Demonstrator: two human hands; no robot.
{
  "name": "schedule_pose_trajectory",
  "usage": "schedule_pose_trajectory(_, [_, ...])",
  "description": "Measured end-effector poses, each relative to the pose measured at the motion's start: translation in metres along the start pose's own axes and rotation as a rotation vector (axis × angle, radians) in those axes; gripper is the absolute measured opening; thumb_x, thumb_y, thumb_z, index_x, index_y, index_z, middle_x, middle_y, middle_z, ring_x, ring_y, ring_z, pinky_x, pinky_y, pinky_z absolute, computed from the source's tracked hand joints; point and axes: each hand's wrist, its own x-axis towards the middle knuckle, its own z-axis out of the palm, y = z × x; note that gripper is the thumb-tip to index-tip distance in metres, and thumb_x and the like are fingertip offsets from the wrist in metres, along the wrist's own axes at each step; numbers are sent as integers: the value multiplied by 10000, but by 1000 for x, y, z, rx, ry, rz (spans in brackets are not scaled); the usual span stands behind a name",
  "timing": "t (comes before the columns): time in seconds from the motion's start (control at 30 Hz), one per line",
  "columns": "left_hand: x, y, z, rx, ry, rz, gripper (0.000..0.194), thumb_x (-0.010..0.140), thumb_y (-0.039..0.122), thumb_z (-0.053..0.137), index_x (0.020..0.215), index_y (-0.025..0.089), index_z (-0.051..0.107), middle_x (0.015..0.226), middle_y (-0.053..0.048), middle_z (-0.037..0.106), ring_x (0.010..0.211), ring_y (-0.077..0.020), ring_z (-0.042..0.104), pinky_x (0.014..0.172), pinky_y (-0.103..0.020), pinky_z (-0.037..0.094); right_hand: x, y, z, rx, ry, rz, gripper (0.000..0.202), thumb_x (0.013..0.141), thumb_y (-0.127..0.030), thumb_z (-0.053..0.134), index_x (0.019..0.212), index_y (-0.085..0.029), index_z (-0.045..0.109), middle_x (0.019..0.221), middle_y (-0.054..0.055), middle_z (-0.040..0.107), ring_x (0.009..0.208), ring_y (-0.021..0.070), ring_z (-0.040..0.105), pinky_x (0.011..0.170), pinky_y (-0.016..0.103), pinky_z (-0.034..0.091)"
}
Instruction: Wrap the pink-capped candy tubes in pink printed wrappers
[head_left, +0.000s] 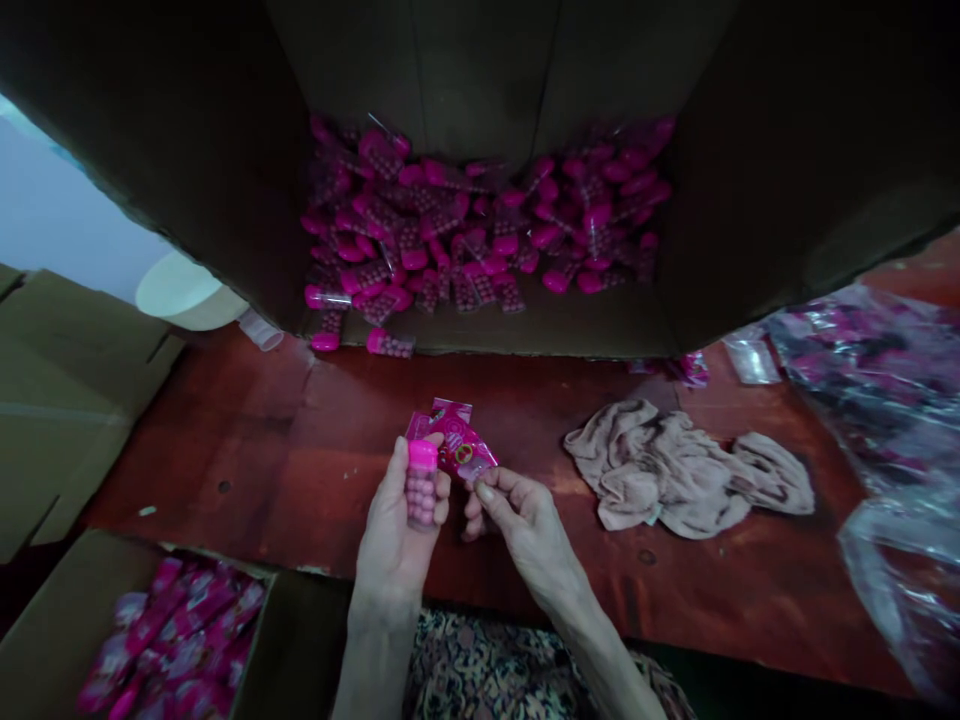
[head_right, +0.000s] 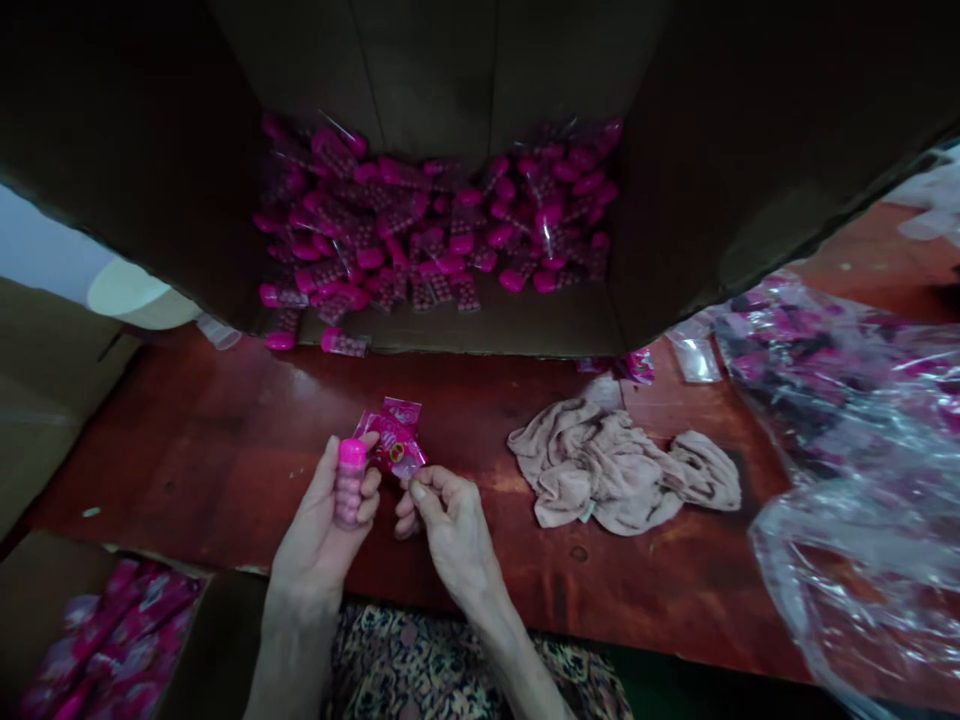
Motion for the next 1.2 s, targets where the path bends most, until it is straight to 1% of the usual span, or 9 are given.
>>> schedule_pose_trajectory(0.23, [0, 3, 2, -6, 59, 130, 338, 891, 331, 411, 914, 84, 641, 470, -22, 541, 400, -64, 477, 344, -119, 346, -11, -3, 1, -352, 305, -302, 155, 828, -284, 535, 849, -174, 642, 660, -5, 618, 565, 105, 573, 561, 217, 472])
schedule_pose_trajectory(0.4, [-1, -2, 5, 21, 22, 137, 350, 886, 333, 421, 912, 75, 656, 463, -36, 551, 392, -65, 466, 341, -125, 348, -5, -3, 10, -412, 280, -418, 155, 772, -248, 619, 906, -190, 670, 657, -18, 629, 584, 117, 567, 576, 226, 464])
schedule_pose_trajectory(0.57, [-1, -8, 6, 44, 13, 94, 352, 891, 330, 412, 921, 74, 653, 466, -37, 555, 389, -59, 459, 348, -122, 350, -1, -1, 10, -563, 334, -516, 139, 818, -233, 562, 762, -173, 674, 694, 11, 649, 634, 140, 592, 594, 235, 457])
schedule_pose_trajectory(0.7, [2, -6, 4, 48, 31, 67, 349, 888, 334, 416, 907, 76, 651, 453, -27, 542, 377, -59, 447, 339, -123, 341, -4, 0, 4, -679, 382, -612, 151, 821, -220, 563, 705, -166, 643, 624, 0, 619, 566, 127, 565, 560, 231, 432])
schedule_pose_trajectory(0.83, [6, 1, 1, 2, 77, 146, 321, 873, 340, 447, 892, 93, 651, 470, -24, 549, 409, -74, 484, 345, -128, 350, -10, 0, 4, -642, 441, -600, 185, 818, -245, 581, 650, -170, 595, 549, -29, 556, 493, 102, 507, 510, 215, 409])
schedule_pose_trajectory(0.97, [5, -2, 2, -6, 40, 174, 321, 839, 381, 501, 911, 111, 658, 546, -36, 597, 470, -87, 527, 396, -147, 398, -15, 1, 17, -552, 323, -547, 83, 845, -238, 546, 819, -186, 605, 724, -4, 602, 661, 122, 569, 614, 218, 462])
schedule_pose_trajectory(1.03, [3, -8, 4, -10, 58, 154, 314, 819, 383, 535, 920, 115, 665, 605, -35, 622, 510, -79, 543, 461, -151, 433, -15, 3, 25, -560, 279, -563, 158, 829, -226, 564, 980, -186, 590, 884, 32, 614, 803, 147, 587, 719, 246, 481])
schedule_pose_trajectory(1.1, [1, -15, 5, -17, 83, 158, 290, 797, 361, 577, 935, 123, 670, 685, -33, 648, 555, -66, 552, 535, -148, 452, -15, 5, 29, -586, 273, -566, 258, 829, -211, 558, 1085, -184, 556, 954, 53, 609, 857, 160, 590, 756, 261, 486])
schedule_pose_trajectory(1.2, [-1, -22, 6, 10, 37, 177, 290, 761, 354, 624, 957, 146, 674, 784, -34, 673, 603, -72, 563, 588, -164, 459, -15, 8, 31, -586, 287, -558, 242, 856, -190, 501, 1091, -194, 562, 981, 58, 624, 874, 163, 602, 753, 260, 493])
